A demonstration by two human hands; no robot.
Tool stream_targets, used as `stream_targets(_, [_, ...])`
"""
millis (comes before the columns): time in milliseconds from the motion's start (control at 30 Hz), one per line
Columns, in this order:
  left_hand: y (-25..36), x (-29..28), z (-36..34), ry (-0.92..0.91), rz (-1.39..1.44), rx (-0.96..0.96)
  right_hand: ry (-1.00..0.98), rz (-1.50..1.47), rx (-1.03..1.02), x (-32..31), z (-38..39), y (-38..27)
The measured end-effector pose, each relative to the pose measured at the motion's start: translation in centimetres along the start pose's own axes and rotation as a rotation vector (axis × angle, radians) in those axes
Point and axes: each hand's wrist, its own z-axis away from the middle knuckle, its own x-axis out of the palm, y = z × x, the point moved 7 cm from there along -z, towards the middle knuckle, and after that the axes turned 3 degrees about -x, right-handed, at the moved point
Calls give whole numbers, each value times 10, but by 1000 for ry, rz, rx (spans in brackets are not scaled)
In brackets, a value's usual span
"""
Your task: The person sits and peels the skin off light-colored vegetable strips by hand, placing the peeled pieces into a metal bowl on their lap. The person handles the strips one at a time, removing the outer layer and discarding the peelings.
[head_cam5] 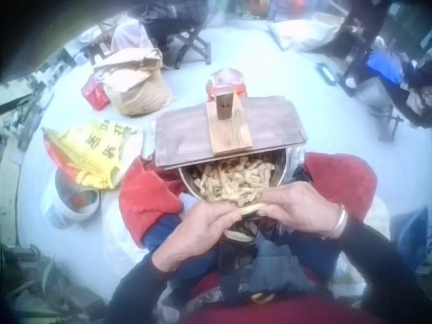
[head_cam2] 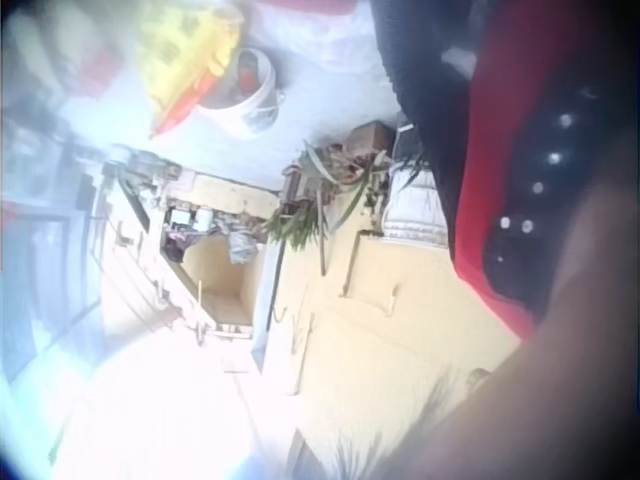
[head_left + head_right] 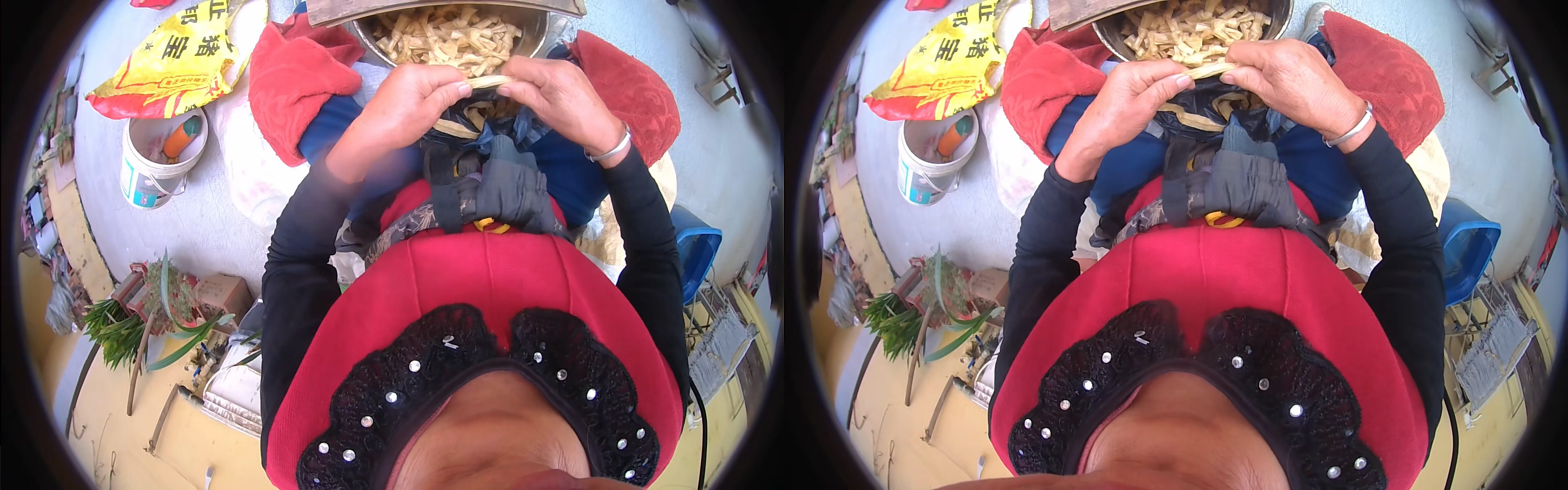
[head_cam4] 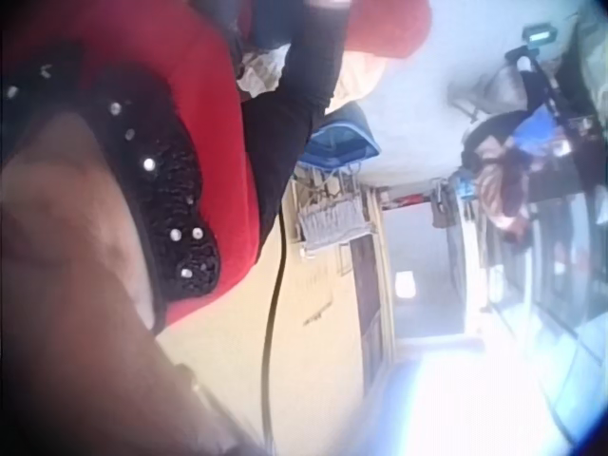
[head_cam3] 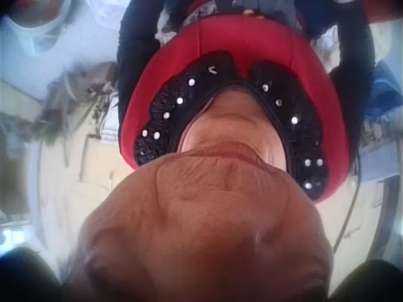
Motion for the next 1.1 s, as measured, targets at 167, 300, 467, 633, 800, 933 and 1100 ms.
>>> stream_targets(167, [-14,-16,-20,33,129,79,88,-671,219,12,-11,26])
stream_targets(300, [-19,-41,-41,214,147,67,306,-749,264,8,-32,45])
stream_targets(467, [-8,-71,-71,341,96,15,427,-715,253,-6,-63,63])
stream_targets(633, [-13,-93,-92,443,66,24,478,-610,304,-14,-88,74])
stream_targets(800, [-18,-97,-108,462,-17,11,592,-326,183,-17,-99,83])
stream_targets(933, [-18,-97,-118,518,-220,103,565,-221,164,-7,-103,87])
stream_targets(1100, [-14,-113,-106,684,-557,-7,610,67,37,-17,-93,76])
